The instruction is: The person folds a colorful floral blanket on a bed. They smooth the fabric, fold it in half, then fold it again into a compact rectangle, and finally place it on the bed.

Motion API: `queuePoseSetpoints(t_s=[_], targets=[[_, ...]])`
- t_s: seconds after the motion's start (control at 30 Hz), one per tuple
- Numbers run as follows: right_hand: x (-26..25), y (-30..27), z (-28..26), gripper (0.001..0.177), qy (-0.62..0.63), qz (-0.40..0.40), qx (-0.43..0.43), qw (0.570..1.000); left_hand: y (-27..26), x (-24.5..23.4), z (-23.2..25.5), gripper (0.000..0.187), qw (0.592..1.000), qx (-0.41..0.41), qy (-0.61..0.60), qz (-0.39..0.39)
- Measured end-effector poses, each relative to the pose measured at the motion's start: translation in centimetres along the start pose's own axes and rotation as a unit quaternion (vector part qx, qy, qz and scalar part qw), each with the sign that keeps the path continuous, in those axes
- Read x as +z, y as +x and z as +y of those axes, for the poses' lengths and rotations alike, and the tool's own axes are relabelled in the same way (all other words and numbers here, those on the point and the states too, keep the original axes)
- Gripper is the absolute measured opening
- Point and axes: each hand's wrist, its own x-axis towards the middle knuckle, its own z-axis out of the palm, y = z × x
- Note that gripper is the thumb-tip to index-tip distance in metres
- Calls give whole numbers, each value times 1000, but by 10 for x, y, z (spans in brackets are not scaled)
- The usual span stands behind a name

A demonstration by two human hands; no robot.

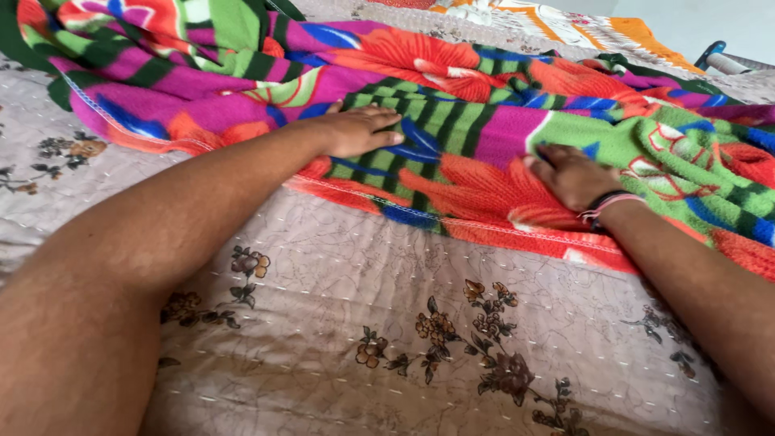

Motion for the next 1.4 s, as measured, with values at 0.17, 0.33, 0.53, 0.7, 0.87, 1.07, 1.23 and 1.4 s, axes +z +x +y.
queuePoseSetpoints(t_s=[0.17, 0.33, 0.53, 0.7, 0.87, 1.07, 1.23, 1.4], targets=[[-15, 5, -1, 77, 54, 53, -47, 996, 12, 2, 43, 88, 999, 25, -23, 37], [11, 4, -47, 75, 39, 50, -149, 987, 10, 20, 79, 91, 999, 48, 13, -2], [27, -10, -53, 77, -9, 9, -155, 988, 0, 16, 85, 94, 999, 13, 12, -27], [20, -4, -52, 76, -4, -3, -128, 992, 1, 12, 88, 93, 999, -7, 9, -30], [23, -8, -50, 77, -10, -2, -140, 990, 2, 14, 88, 92, 1000, 2, 12, -27], [18, -8, -55, 75, -16, -1, -151, 988, 0, 17, 87, 91, 1000, 1, 1, -20], [14, -14, -54, 75, -18, -5, -158, 987, -2, 14, 89, 88, 1000, 14, 9, -22], [12, -12, -59, 76, -17, -25, -156, 987, -4, 14, 86, 84, 999, 25, 30, -33]])
